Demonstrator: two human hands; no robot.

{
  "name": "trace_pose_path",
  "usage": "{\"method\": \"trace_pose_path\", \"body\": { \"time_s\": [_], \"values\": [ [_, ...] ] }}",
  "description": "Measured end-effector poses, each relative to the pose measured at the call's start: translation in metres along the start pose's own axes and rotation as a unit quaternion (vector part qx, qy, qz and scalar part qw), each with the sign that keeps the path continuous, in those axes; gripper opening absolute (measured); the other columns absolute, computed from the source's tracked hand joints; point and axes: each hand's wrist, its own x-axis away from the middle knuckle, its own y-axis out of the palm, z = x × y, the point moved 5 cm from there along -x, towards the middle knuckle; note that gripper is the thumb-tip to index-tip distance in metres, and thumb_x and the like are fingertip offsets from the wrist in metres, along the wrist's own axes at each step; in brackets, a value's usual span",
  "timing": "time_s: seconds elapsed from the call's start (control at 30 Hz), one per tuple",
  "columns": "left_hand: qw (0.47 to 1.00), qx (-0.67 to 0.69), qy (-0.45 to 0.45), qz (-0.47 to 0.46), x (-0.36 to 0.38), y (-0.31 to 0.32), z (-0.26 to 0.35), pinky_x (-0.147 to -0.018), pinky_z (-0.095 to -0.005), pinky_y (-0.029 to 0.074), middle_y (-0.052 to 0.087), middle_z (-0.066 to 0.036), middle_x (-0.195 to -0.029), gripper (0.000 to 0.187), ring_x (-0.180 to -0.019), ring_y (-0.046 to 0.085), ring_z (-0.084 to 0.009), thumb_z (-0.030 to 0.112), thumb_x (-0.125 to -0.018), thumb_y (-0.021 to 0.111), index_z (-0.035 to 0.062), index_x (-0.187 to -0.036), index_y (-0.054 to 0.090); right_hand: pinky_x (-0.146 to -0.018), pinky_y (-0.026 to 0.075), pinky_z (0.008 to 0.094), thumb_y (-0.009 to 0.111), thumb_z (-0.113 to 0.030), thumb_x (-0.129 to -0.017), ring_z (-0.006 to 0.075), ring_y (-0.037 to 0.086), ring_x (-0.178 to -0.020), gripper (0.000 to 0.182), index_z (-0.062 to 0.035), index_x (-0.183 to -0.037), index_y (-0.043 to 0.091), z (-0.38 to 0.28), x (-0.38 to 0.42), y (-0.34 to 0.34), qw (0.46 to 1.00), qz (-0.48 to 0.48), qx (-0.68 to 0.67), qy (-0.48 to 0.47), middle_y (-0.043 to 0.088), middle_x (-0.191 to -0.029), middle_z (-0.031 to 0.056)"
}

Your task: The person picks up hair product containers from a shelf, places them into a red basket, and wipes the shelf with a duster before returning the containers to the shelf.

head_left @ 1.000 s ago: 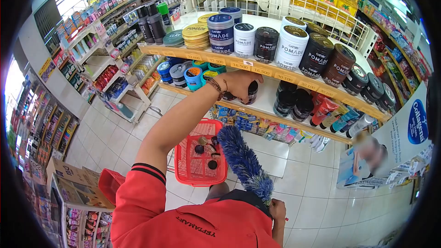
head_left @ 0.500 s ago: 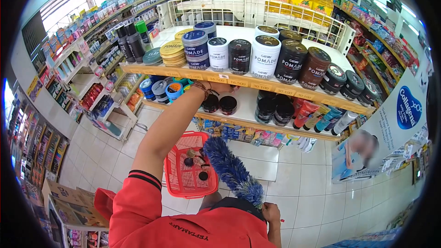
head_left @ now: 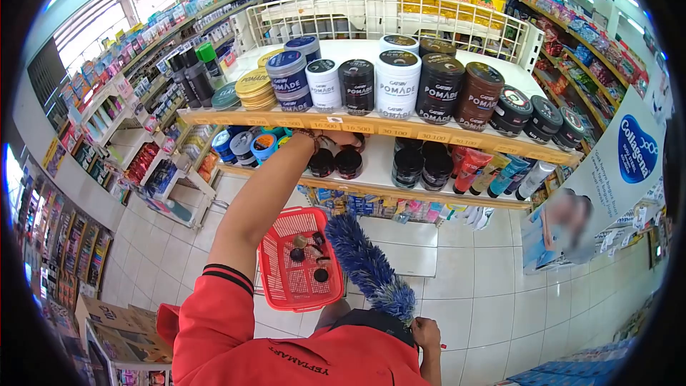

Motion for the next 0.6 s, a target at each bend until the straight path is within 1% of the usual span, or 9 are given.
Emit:
{"method": "trace_pose_path", "body": {
  "time_s": [0.17, 0.23, 0.3, 0.33, 0.43, 0.47, 0.5, 0.57, 0.6],
  "values": [
    [0.999, 0.049, -0.006, 0.008, -0.003, 0.003, -0.010, -0.093, -0.0397, 0.053, 0.074, -0.006, -0.109, 0.028, -0.102, 0.068, -0.0250, 0.026, -0.084, 0.072, 0.0170, -0.110, 0.072, -0.077, 0.055, 0.0545, 0.060, -0.039, -0.094, 0.0477, 0.069, -0.085, 0.037, -0.0062, -0.090, 0.077, -0.004, 0.004, 0.001, 1.000, -0.021, 0.024, -0.002, 0.071, -0.086, 0.0249],
    [0.999, 0.044, -0.015, -0.014, -0.004, 0.002, -0.011, -0.102, -0.0389, 0.051, 0.074, -0.003, -0.121, 0.036, -0.116, 0.067, -0.0230, 0.023, -0.084, 0.075, 0.0209, -0.120, 0.073, -0.078, 0.056, 0.0550, 0.061, -0.043, -0.093, 0.0477, 0.070, -0.087, 0.040, -0.0065, -0.091, 0.077, -0.004, 0.004, 0.003, 0.999, -0.033, 0.034, 0.006, 0.073, -0.087, 0.0248],
    [0.999, 0.017, -0.025, 0.029, -0.001, 0.004, -0.009, -0.101, -0.0374, 0.052, 0.075, -0.004, -0.121, 0.037, -0.115, 0.068, -0.0227, 0.020, -0.082, 0.076, 0.0192, -0.119, 0.074, -0.078, 0.056, 0.0550, 0.062, -0.043, -0.093, 0.0477, 0.070, -0.086, 0.040, -0.0059, -0.091, 0.077, -0.008, 0.005, 0.003, 0.998, -0.040, 0.042, -0.002, 0.072, -0.087, 0.0252],
    [0.995, 0.082, -0.037, 0.033, 0.004, 0.008, -0.013, -0.100, -0.0365, 0.052, 0.075, -0.005, -0.120, 0.038, -0.114, 0.068, -0.0226, 0.019, -0.082, 0.074, 0.0181, -0.119, 0.075, -0.078, 0.056, 0.0550, 0.062, -0.043, -0.093, 0.0477, 0.070, -0.086, 0.040, -0.0059, -0.091, 0.077, -0.010, 0.006, 0.003, 0.998, -0.046, 0.052, 0.000, 0.072, -0.087, 0.0252],
    [0.996, 0.069, -0.008, 0.057, 0.013, 0.007, -0.011, -0.100, -0.0398, 0.053, 0.074, -0.011, -0.122, 0.038, -0.113, 0.069, -0.0283, 0.024, -0.087, 0.071, 0.0161, -0.124, 0.072, -0.077, 0.056, 0.0549, 0.061, -0.042, -0.093, 0.0480, 0.070, -0.086, 0.040, -0.0058, -0.091, 0.077, -0.020, 0.007, 0.001, 0.995, -0.062, 0.072, 0.009, 0.072, -0.088, 0.0256],
    [0.995, 0.035, -0.021, 0.089, 0.020, 0.006, -0.006, -0.100, -0.0433, 0.053, 0.073, -0.015, -0.122, 0.044, -0.115, 0.068, -0.0332, 0.030, -0.090, 0.070, 0.0125, -0.130, 0.068, -0.077, 0.056, 0.0550, 0.062, -0.042, -0.093, 0.0482, 0.070, -0.086, 0.040, -0.0055, -0.091, 0.077, -0.023, 0.006, 0.000, 0.995, -0.063, 0.075, 0.008, 0.072, -0.088, 0.0258],
    [0.995, -0.015, 0.004, 0.102, 0.021, 0.006, -0.007, -0.101, -0.0459, 0.052, 0.072, -0.019, -0.122, 0.050, -0.116, 0.067, -0.0366, 0.035, -0.092, 0.068, 0.0083, -0.134, 0.064, -0.077, 0.056, 0.0550, 0.062, -0.042, -0.093, 0.0483, 0.070, -0.087, 0.040, -0.0051, -0.091, 0.077, -0.029, 0.006, 0.001, 0.995, -0.067, 0.077, 0.005, 0.072, -0.088, 0.0260],
    [0.991, 0.039, -0.043, 0.123, 0.026, 0.025, -0.018, -0.101, -0.0467, 0.052, 0.070, -0.023, -0.122, 0.049, -0.115, 0.066, -0.0395, 0.030, -0.091, 0.070, 0.0035, -0.131, 0.064, -0.077, 0.054, 0.0553, 0.063, -0.041, -0.093, 0.0492, 0.069, -0.087, 0.039, -0.0038, -0.089, 0.075, -0.032, 0.003, 0.004, 0.994, -0.052, 0.089, -0.036, 0.071, -0.087, 0.0267],
    [0.978, 0.106, 0.016, 0.178, 0.052, 0.017, -0.002, -0.099, -0.0463, 0.053, 0.070, -0.023, -0.121, 0.046, -0.114, 0.067, -0.0405, 0.026, -0.089, 0.072, 0.0028, -0.129, 0.065, -0.076, 0.054, 0.0551, 0.063, -0.039, -0.093, 0.0495, 0.068, -0.087, 0.039, -0.0028, -0.088, 0.074, -0.037, 0.004, 0.002, 0.994, -0.050, 0.089, -0.035, 0.070, -0.085, 0.0269]
  ]
}}
